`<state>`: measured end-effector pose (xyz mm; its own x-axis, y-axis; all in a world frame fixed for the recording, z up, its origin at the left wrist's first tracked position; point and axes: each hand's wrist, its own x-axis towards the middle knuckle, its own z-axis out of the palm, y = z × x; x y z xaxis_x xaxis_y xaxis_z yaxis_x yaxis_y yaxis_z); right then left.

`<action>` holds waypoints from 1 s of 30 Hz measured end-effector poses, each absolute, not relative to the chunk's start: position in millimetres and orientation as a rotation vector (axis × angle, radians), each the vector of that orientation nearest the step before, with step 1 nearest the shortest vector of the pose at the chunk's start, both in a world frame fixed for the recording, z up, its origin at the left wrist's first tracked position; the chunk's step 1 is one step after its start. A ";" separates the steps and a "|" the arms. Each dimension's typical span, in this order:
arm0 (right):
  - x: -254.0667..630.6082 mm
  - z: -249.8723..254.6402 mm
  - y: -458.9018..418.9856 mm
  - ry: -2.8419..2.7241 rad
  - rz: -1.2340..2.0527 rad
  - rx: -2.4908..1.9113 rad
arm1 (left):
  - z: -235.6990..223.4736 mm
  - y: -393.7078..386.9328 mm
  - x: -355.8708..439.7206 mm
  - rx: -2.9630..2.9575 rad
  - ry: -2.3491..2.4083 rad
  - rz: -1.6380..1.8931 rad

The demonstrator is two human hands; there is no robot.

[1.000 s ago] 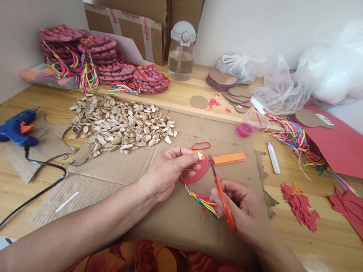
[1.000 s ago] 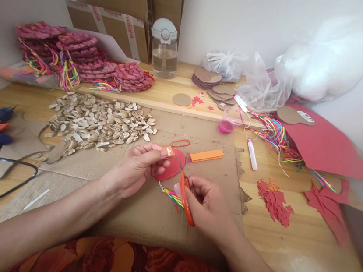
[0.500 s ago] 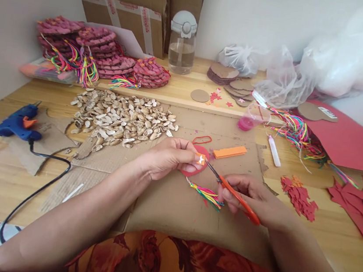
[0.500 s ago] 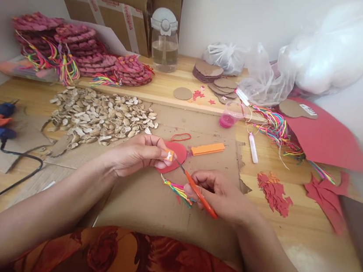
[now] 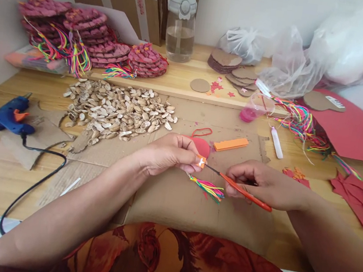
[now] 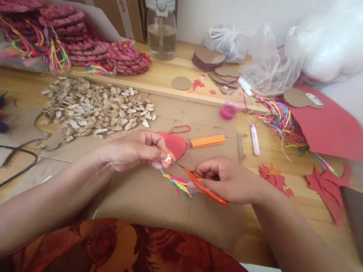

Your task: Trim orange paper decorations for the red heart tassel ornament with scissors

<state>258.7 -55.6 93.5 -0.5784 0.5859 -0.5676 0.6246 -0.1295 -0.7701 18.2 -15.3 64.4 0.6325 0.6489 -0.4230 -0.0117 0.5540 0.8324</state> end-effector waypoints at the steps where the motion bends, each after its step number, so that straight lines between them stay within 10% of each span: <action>1: 259.4 93.5 -54.0 2.071 -1.833 1.408 | 64.2 -15.4 18.4 0.924 0.805 0.439; 30: 256.0 105.3 -48.7 2.151 -1.542 1.307 | 55.3 -12.8 15.6 1.137 0.787 0.245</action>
<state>256.0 -48.7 105.3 -0.5937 0.5409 -0.5959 0.7381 0.0710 -0.6710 15.6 -12.8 55.3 0.7124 0.5509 -0.4347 0.2061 0.4278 0.8800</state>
